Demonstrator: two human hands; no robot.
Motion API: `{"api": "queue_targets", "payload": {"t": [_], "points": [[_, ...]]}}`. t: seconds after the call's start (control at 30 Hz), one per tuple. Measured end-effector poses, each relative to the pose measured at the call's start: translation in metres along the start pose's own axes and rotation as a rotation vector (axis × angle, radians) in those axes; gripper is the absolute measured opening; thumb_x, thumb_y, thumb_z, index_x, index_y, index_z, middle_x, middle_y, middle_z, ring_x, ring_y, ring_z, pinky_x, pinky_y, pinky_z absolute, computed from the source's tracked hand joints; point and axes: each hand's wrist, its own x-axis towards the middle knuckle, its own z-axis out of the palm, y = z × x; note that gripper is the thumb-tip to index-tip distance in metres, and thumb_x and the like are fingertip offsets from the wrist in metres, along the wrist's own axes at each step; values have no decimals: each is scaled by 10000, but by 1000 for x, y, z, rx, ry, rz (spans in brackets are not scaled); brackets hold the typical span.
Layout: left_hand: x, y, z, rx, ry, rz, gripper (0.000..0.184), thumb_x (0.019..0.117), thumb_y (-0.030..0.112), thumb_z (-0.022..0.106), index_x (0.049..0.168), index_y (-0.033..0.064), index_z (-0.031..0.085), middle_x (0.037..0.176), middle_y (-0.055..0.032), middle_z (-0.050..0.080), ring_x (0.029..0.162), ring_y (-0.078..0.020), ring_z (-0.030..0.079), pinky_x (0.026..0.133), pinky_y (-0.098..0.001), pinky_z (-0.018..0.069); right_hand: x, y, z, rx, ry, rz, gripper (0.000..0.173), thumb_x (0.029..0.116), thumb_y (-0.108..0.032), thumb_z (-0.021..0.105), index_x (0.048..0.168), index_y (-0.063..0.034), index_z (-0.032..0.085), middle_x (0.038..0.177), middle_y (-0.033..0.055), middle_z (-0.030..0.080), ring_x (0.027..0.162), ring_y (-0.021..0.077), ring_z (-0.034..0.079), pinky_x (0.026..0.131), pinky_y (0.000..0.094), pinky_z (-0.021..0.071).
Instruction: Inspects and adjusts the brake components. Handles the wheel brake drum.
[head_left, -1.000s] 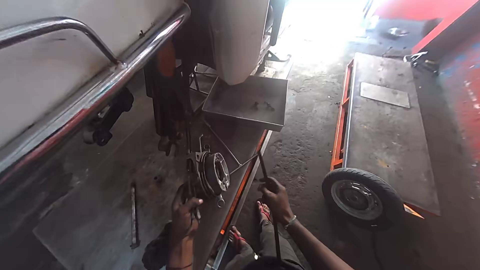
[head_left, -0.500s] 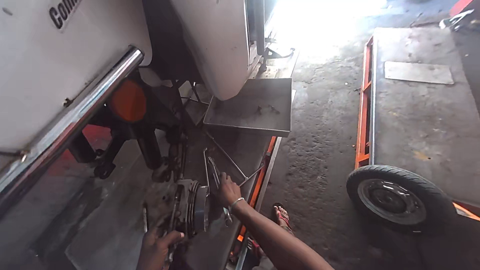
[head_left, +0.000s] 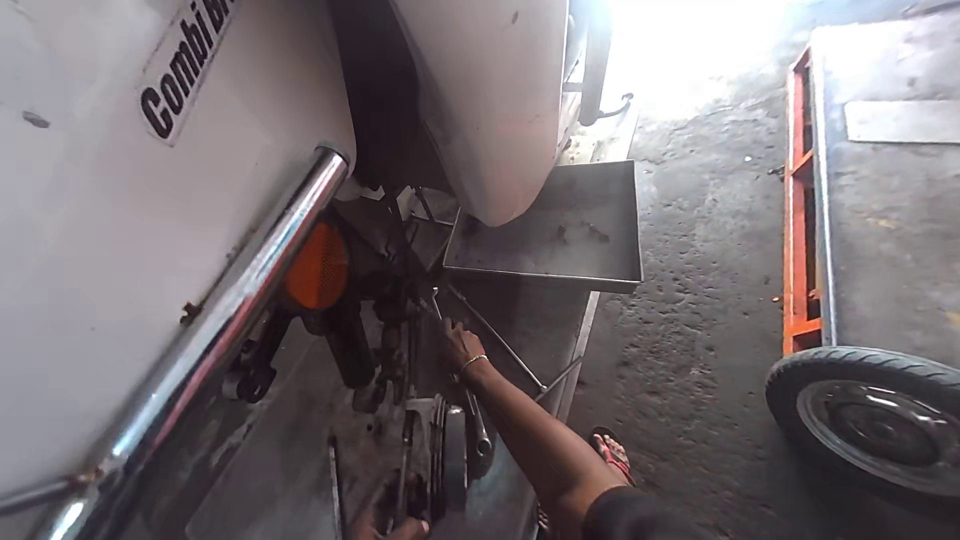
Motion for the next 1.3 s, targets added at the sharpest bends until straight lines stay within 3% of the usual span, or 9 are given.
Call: {"api": "queue_targets", "payload": {"t": [0.27,0.37,0.47,0.57,0.73,0.83,0.9,1.13,1.3], "points": [[-3,-3,25,-38,94,-65,440,706,-148,568,1138,-69,541,897,-14,622,753,-33,626,681,-198,547,11,1,-31,-7,55,-72,448,1066,-219,506,1487,-69,466,1399,304,530,1103,471,658,898,593,549],[-3,-7,32,-72,98,-49,436,707,-153,552,1133,-63,544,900,-20,640,725,-42,640,650,-200,555,-31,21,-51,255,70,-133,370,1106,-246,430,1335,-22,617,1219,267,668,1111,429,666,962,598,508],[-3,-9,36,-91,99,-28,420,722,-156,548,1133,-67,538,906,-31,628,701,-39,619,623,-185,534,-93,54,-52,549,0,-129,502,1135,-354,335,1089,34,651,771,127,595,645,228,573,640,415,499],[-3,-14,43,-124,113,10,397,724,-152,550,1109,-55,534,878,-17,622,693,-25,609,604,-168,521,-158,82,-33,760,-128,-60,455,1132,-343,354,1223,12,625,671,44,558,508,107,505,498,269,449],[-3,-27,60,-92,127,105,597,718,-85,590,1289,-81,415,974,-70,606,795,-53,629,670,-187,529,-218,82,-22,733,-109,-16,299,1115,-181,409,1288,2,571,817,44,640,617,83,593,599,251,514],[-3,-25,54,-32,46,83,873,761,-58,636,1518,-42,201,1129,-142,594,862,-79,647,704,-211,540,-229,67,-27,553,7,-13,265,1074,-150,462,1183,6,647,923,107,685,698,160,643,691,347,550],[4,-17,45,53,-64,44,886,856,31,692,1559,-16,155,1199,-165,594,884,-104,654,729,-241,555,-229,56,-34,366,30,-25,302,1050,-162,484,1276,-39,643,975,166,701,864,296,682,812,495,537],[58,25,55,518,15,7,566,1043,457,554,1339,-25,565,1116,-245,646,987,-355,635,895,-559,500,-226,29,-44,-59,-120,-73,559,1078,-142,377,1619,-269,322,1095,207,712,1054,409,683,888,583,513],[75,26,73,455,69,-38,570,1084,439,460,1419,-23,458,1108,-256,632,969,-360,620,869,-555,493,-220,28,-54,-45,-158,-84,533,1064,-102,393,1579,-237,410,1085,210,714,1038,407,686,865,582,513]]}}
